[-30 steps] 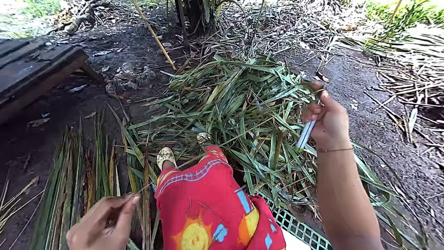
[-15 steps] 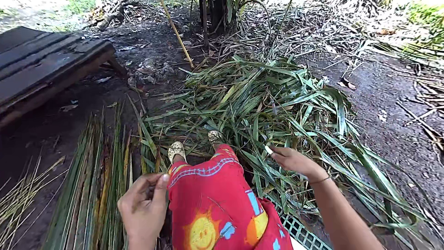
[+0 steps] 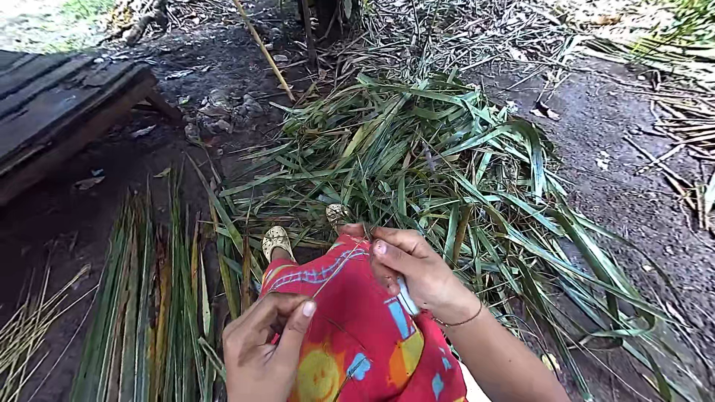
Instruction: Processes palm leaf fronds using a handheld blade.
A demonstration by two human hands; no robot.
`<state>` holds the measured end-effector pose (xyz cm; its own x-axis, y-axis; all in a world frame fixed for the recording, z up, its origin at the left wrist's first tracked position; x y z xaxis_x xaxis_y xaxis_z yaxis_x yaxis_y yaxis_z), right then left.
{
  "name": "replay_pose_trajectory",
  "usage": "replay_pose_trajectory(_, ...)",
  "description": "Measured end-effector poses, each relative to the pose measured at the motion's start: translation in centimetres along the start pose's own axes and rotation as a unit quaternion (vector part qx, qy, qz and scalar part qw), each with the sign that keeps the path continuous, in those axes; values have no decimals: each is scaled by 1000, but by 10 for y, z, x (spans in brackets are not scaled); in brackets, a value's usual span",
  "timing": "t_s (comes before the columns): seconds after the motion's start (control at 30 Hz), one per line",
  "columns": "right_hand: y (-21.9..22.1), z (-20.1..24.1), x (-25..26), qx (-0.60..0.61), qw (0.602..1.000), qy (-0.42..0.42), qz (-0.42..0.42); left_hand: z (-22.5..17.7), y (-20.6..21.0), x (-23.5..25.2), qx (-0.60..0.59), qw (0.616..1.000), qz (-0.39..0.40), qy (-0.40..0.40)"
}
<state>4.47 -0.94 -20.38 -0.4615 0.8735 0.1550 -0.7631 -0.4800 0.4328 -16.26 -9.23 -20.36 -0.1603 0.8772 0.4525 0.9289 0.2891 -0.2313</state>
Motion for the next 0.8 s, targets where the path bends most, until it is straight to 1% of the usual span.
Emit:
replay_pose_trajectory(0.07, -6, 4, 0, -13, 1000, -2, -9, 2, -3, -2, 26, 999, 9, 24)
replay_pose_trajectory(0.17, -21, 15, 3, -29, 998, -21, -53, 1, -9, -4, 65, 997, 12, 45)
replay_pose_trajectory(0.3, -49, 42, 8, -52, 991, -59, -111, 6, -29, -10, 70, 997, 16, 33)
replay_pose_trajectory(0.43, -83, 78, 8, -109, 975, -87, -174, 18, -63, -16, 88, 996, 15, 5)
replay_pose_trajectory(0.53, -121, 106, 12, -124, 950, -118, -262, 37, -97, -20, 115, 992, -24, -43)
replay_pose_trajectory(0.6, -150, 118, 9, -99, 922, -137, -348, 53, -115, -24, 136, 984, -81, -87)
replay_pose_trajectory(0.67, -182, 119, 0, -75, 895, -136, -418, 66, -125, -28, 161, 970, -135, -125)
replay_pose_trajectory(0.7, -200, 114, -5, -94, 885, -118, -441, 70, -127, -31, 170, 965, -150, -131)
replay_pose_trajectory(0.73, -219, 102, -10, -156, 873, -74, -456, 73, -126, -34, 175, 963, -157, -130)
replay_pose_trajectory(0.77, -237, 82, -15, -265, 851, 2, -453, 74, -124, -36, 175, 964, -158, -120)
replay_pose_trajectory(0.8, -254, 57, -23, -409, 809, 116, -406, 75, -121, -38, 169, 967, -155, -106)
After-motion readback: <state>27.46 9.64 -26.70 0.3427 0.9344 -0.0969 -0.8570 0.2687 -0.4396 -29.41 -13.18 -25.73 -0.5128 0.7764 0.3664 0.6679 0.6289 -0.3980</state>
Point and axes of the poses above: each hand's wrist, its own x-axis towards the middle knuckle, its own y-axis out of the palm, z = x × y, the point moved 1 cm from there along x, towards the middle knuckle, and after that the axes turned 3 degrees about -z, right-handed, at the moved point
